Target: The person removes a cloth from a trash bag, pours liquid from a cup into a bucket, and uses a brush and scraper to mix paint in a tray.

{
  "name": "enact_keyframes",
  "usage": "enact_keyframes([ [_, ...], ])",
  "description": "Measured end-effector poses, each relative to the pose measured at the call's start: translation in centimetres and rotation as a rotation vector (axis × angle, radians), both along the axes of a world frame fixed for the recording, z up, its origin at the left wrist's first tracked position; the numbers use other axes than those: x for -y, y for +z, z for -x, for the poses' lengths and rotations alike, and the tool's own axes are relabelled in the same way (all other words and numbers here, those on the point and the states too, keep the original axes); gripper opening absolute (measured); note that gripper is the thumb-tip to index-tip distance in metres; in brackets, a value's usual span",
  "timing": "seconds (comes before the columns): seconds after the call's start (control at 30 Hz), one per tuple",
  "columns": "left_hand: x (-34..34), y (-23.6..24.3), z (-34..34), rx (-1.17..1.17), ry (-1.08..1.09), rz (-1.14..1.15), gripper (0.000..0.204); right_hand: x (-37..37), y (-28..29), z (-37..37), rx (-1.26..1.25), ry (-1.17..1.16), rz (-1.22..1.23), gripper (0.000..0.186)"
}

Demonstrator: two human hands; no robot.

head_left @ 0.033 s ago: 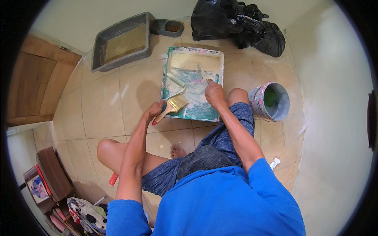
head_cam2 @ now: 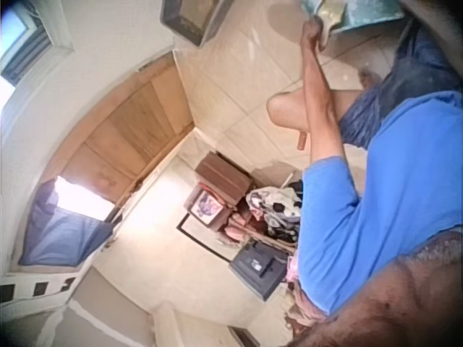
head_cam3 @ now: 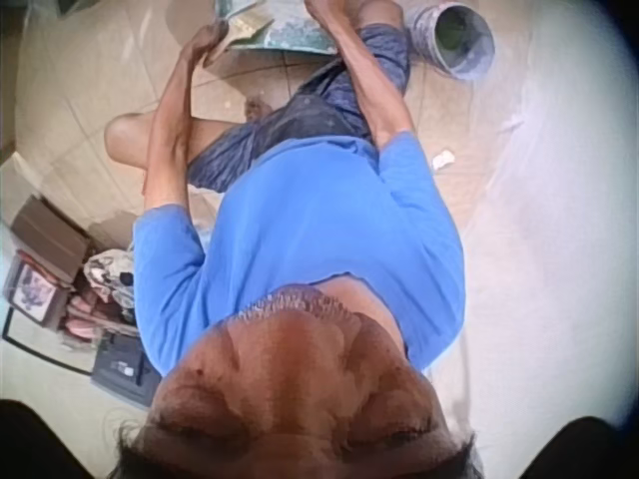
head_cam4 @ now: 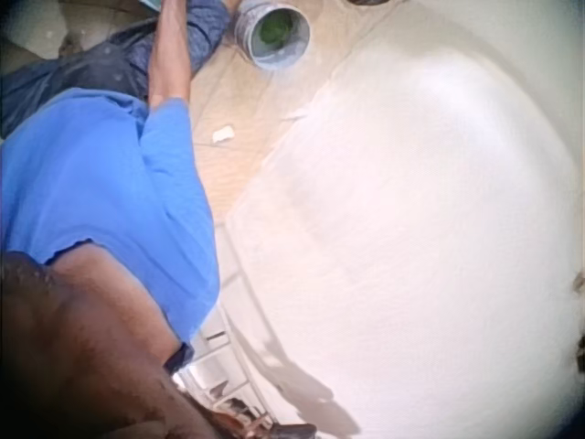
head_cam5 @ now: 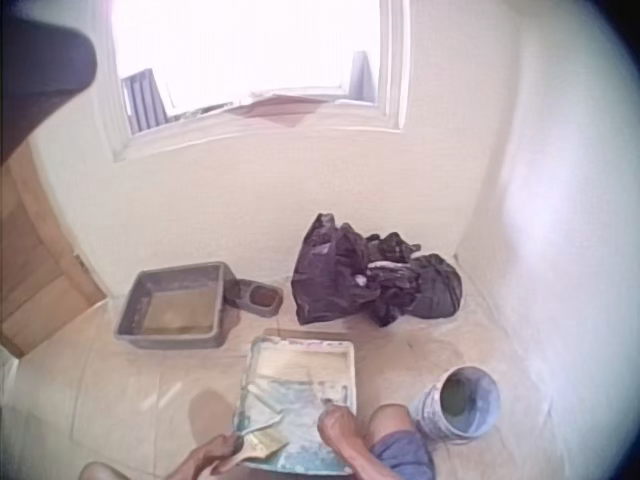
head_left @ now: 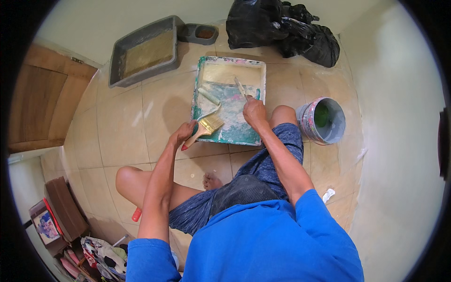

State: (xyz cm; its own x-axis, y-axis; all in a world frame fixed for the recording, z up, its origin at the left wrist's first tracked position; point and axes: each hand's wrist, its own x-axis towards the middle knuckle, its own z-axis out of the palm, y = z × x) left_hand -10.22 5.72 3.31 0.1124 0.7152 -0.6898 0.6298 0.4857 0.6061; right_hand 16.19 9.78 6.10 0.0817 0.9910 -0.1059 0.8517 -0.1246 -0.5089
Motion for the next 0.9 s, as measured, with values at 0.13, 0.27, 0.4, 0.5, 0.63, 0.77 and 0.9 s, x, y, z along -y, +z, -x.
enact_keyframes([
  [0.13,1.2,-4.6,2.4,0.115,-0.079,-0.44,0.053,0.4,0.7,1.6,-0.072,-0.024,0.044,0.031],
  [0.27,1.3,-4.7,1.3,0.1,-0.086,-0.414,0.05,0.7,0.6,1.0,-0.115,-0.075,0.033,0.03],
  [0.4,1.5,-5.4,1.4,0.07,-0.066,-0.469,0.051,1.0,0.3,1.5,-0.103,-0.11,0.067,0.031],
  [0.5,1.2,-4.3,1.0,0.061,-0.133,-0.444,0.049,1.1,0.3,1.3,-0.081,-0.11,0.084,0.031],
  [0.63,0.6,-2.9,0.4,0.042,-0.149,-0.383,0.053,1.0,0.6,1.2,-0.074,-0.143,0.072,0.031],
  [0.77,-0.2,-2.9,1.2,0.048,-0.162,-0.345,0.052,1.4,1.4,2.0,-0.041,-0.198,0.084,0.028],
  [0.9,-1.3,-3.4,2.5,0.058,-0.23,-0.397,0.052,0.9,1.0,3.1,-0.004,-0.214,0.124,0.028],
])
